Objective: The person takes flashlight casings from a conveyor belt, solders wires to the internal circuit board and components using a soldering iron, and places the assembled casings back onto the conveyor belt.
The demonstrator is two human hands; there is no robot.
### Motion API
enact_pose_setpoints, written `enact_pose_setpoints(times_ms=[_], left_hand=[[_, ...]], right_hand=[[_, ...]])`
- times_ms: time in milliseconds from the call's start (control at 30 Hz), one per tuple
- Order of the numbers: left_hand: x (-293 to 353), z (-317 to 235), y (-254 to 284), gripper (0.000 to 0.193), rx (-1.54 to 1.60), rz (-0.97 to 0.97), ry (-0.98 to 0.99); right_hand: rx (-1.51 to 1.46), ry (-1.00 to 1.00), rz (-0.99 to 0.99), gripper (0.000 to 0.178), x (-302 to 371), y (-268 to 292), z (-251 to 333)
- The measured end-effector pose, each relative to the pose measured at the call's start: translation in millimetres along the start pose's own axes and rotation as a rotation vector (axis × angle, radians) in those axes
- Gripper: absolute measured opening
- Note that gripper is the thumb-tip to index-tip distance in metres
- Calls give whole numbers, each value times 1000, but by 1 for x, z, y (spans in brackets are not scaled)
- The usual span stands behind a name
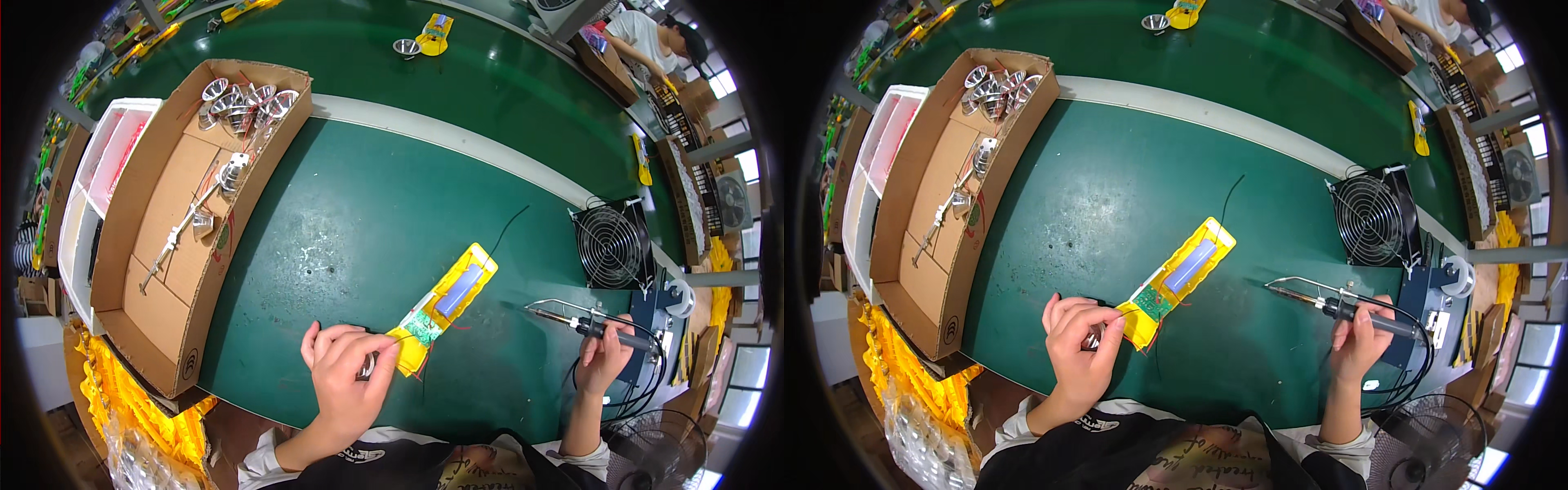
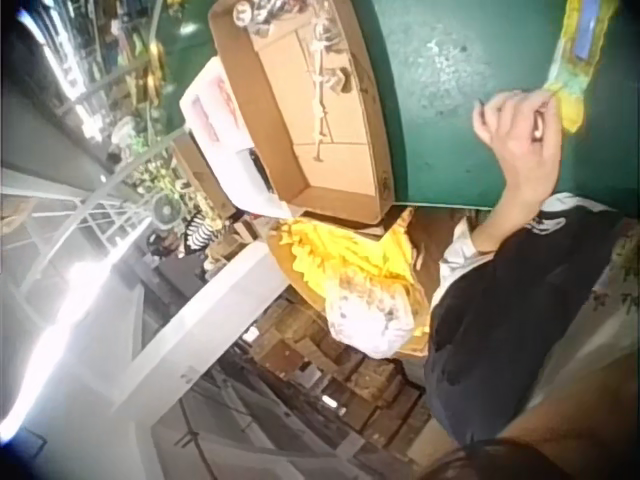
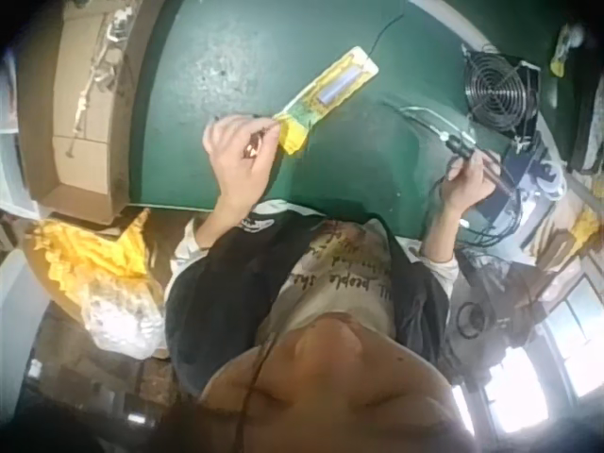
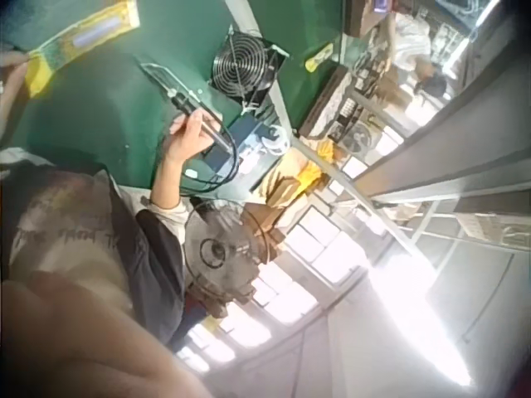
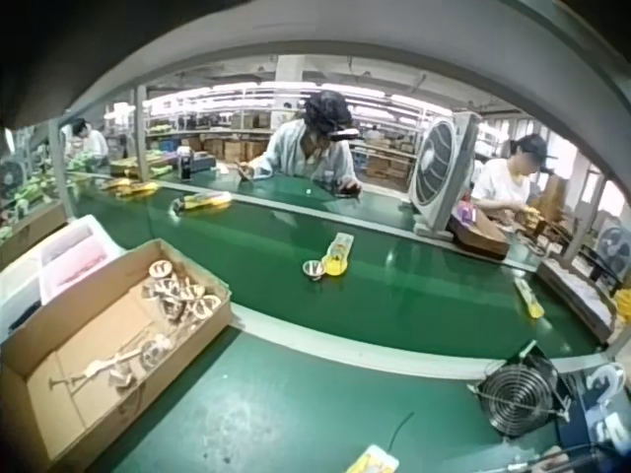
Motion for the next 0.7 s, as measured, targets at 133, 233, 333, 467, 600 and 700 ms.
enact_pose_setpoints(times_ms=[133,233,333,467,600,700], left_hand=[[1,6,-2,10,36,28,4],[1,5,-1,12,36,10,1],[2,8,0,15,30,-34,-7],[1,8,-3,17,-11,-36,9],[-2,5,-7,18,-2,-29,10],[-2,3,-6,18,-6,-37,2]], right_hand=[[-28,92,-110,12,9,-6,22],[-162,62,-90,16,28,-20,37],[-206,-29,-131,19,58,-35,31],[-77,-131,-221,29,91,-49,20],[92,24,-128,31,107,-65,29],[223,119,-28,35,114,-78,34]])
Point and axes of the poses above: each hand's wrist, its own x-axis away from the middle knuckle, its own y-axis out of the back of the hand, z = x × y, the point moved 7 cm from there along -x, towards the middle knuckle, and after that the axes turned 15 degrees about y, right-handed, at the moved point
